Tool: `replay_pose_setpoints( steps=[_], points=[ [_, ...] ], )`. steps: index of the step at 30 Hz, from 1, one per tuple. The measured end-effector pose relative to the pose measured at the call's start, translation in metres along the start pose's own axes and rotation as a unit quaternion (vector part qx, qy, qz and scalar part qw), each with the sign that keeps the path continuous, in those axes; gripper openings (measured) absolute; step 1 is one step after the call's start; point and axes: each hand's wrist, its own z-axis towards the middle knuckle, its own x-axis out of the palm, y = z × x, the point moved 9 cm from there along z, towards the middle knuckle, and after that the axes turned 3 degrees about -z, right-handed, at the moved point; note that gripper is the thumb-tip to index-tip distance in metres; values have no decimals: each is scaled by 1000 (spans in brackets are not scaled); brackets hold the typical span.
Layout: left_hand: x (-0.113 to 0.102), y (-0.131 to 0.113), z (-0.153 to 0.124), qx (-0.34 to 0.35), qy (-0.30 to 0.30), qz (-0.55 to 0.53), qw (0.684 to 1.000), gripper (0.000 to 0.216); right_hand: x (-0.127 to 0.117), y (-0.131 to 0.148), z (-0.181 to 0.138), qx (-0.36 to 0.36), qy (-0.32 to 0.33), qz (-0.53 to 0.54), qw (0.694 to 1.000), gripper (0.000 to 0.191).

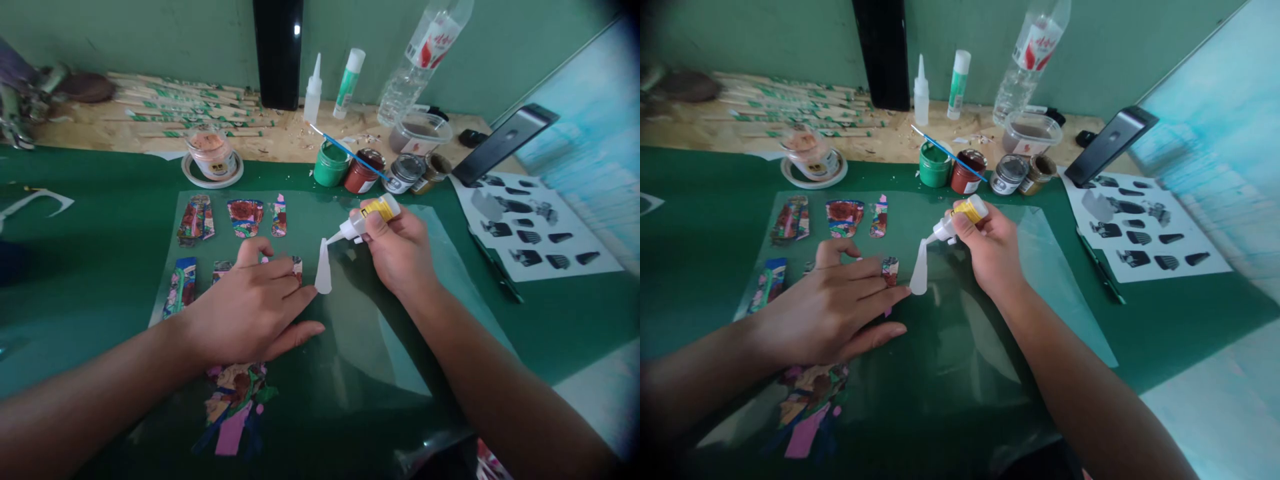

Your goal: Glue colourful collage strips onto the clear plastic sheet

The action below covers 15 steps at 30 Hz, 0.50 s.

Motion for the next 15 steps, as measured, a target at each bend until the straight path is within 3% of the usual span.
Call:
replay_pose_setpoints(
  steps=[7,15],
  points=[
    [-1,-1,0,1,-1,0,1000,34,-1,1,2,11,-3,30,999,38],
    [0,0,0,2,-3,3,1000,34,12,0,-9,30,93,-30,995,34]
  ],
)
